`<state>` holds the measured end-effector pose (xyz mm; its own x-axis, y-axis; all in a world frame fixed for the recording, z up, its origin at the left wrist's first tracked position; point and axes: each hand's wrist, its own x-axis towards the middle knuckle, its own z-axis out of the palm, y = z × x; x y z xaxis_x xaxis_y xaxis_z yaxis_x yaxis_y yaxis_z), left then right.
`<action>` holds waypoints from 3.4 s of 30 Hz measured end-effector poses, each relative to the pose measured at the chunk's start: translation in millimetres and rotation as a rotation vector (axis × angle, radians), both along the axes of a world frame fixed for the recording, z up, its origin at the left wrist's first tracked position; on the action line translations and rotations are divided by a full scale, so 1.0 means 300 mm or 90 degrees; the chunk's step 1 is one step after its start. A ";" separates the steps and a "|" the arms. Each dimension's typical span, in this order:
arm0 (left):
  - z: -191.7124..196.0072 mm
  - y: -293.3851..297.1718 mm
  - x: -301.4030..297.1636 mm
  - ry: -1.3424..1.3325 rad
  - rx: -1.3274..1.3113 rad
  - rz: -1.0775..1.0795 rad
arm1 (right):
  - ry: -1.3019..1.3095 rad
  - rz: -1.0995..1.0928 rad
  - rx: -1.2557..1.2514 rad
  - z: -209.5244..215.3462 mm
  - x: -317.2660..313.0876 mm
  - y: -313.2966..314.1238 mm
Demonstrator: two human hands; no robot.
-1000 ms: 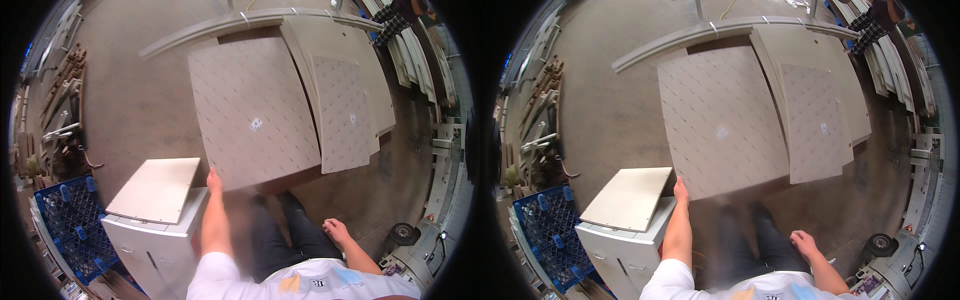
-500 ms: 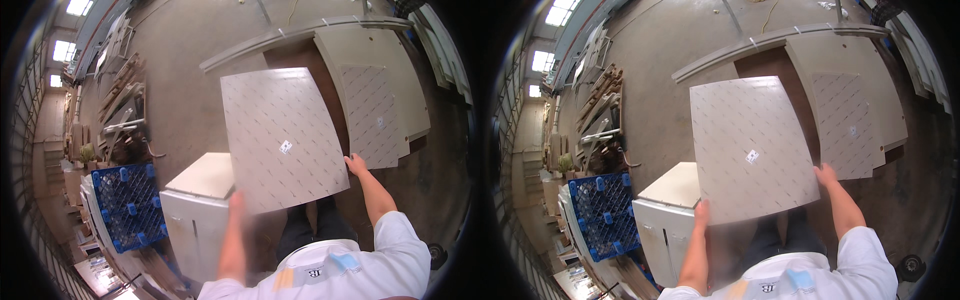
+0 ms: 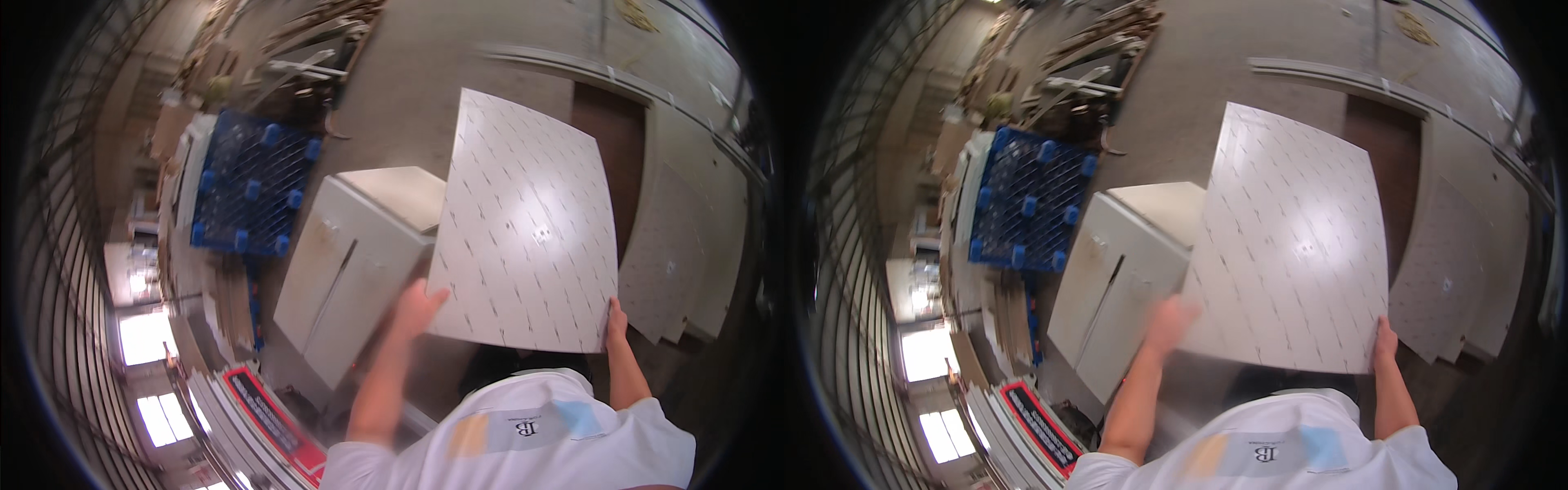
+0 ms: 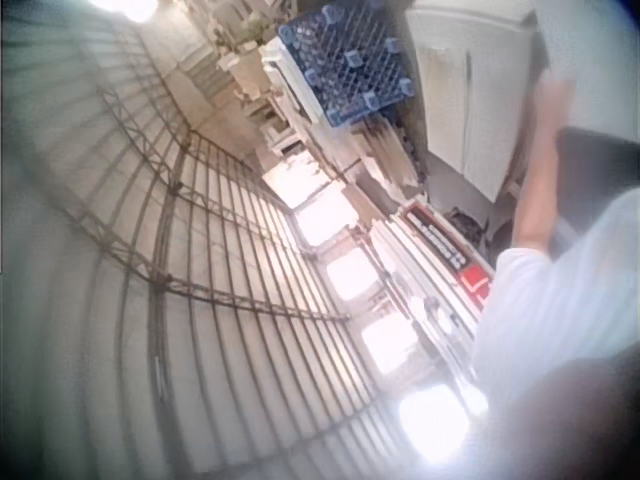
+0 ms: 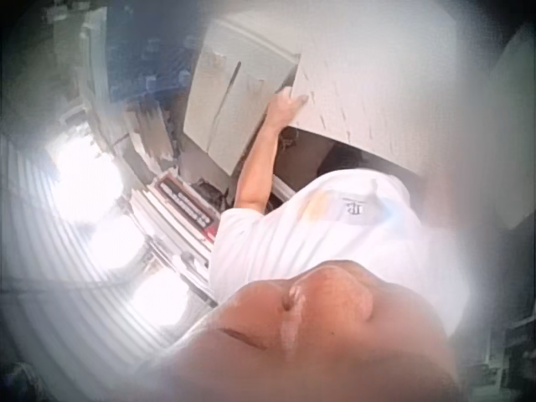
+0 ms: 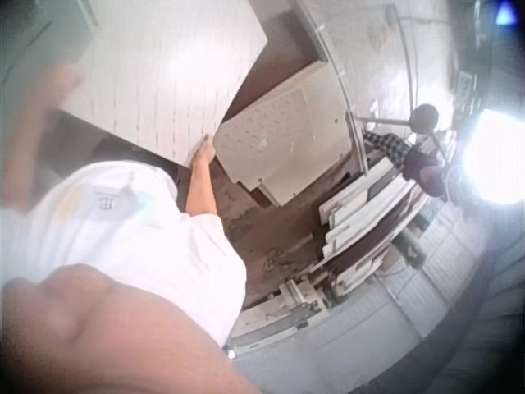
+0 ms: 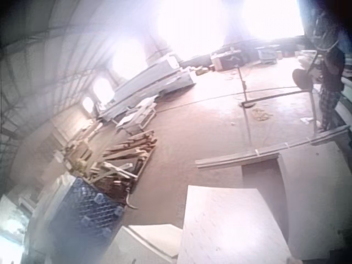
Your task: The person stacks wooden boards onto the back of a truck, bundling some boards together with white plastic straps by hand.
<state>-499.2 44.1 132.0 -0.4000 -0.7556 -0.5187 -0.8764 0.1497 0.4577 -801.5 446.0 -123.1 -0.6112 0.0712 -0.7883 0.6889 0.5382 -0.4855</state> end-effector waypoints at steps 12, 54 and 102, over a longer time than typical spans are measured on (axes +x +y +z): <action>-0.227 0.705 0.961 0.176 -0.091 0.467 | 0.214 0.535 0.005 0.337 0.126 -0.506; -0.419 0.131 0.541 0.157 0.325 0.385 | -0.510 0.091 -0.089 -0.639 0.728 -2.019; -0.431 0.324 0.877 0.974 0.280 0.950 | 0.107 0.552 -0.291 0.409 0.733 -1.336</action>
